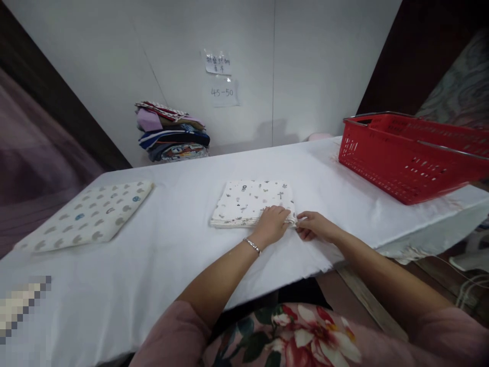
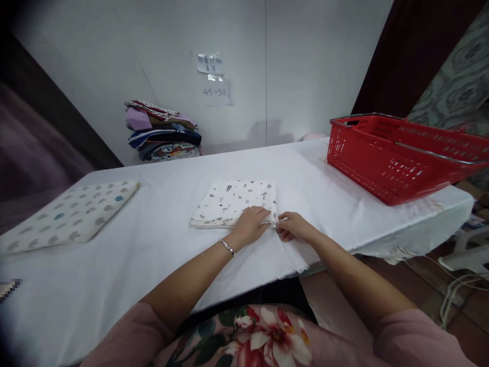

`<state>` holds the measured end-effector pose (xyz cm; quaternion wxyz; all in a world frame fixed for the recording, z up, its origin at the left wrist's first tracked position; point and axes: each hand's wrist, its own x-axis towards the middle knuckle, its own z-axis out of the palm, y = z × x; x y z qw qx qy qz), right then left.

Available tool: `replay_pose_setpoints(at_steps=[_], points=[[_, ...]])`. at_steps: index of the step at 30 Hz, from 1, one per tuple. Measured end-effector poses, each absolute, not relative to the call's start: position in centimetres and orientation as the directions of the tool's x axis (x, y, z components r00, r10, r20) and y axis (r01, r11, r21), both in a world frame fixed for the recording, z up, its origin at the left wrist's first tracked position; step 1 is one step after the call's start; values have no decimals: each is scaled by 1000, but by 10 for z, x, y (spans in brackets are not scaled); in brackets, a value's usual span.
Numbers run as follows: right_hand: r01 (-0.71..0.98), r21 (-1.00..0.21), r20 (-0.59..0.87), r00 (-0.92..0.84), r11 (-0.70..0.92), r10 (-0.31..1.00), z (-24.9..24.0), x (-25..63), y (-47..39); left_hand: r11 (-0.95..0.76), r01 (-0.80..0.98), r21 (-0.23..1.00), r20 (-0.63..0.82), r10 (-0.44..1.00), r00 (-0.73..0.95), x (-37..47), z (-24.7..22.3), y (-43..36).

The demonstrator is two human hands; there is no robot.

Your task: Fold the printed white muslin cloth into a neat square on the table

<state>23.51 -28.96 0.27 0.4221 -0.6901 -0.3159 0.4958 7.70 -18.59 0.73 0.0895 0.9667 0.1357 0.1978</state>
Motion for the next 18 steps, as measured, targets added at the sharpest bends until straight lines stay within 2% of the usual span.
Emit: replay_pose_setpoints(at_steps=[5, 11, 18], points=[[-55, -896, -437, 298, -441, 849, 1, 231, -290, -935, 264, 238, 322, 332, 887, 83, 5, -182], [-116, -857, -515, 181, -502, 838, 1, 227, -287, -928, 285, 240, 407, 362, 839, 84, -1, -184], [-128, -871, -490, 162, -474, 857, 6, 220, -291, -917, 283, 281, 447, 386, 807, 81, -6, -187]])
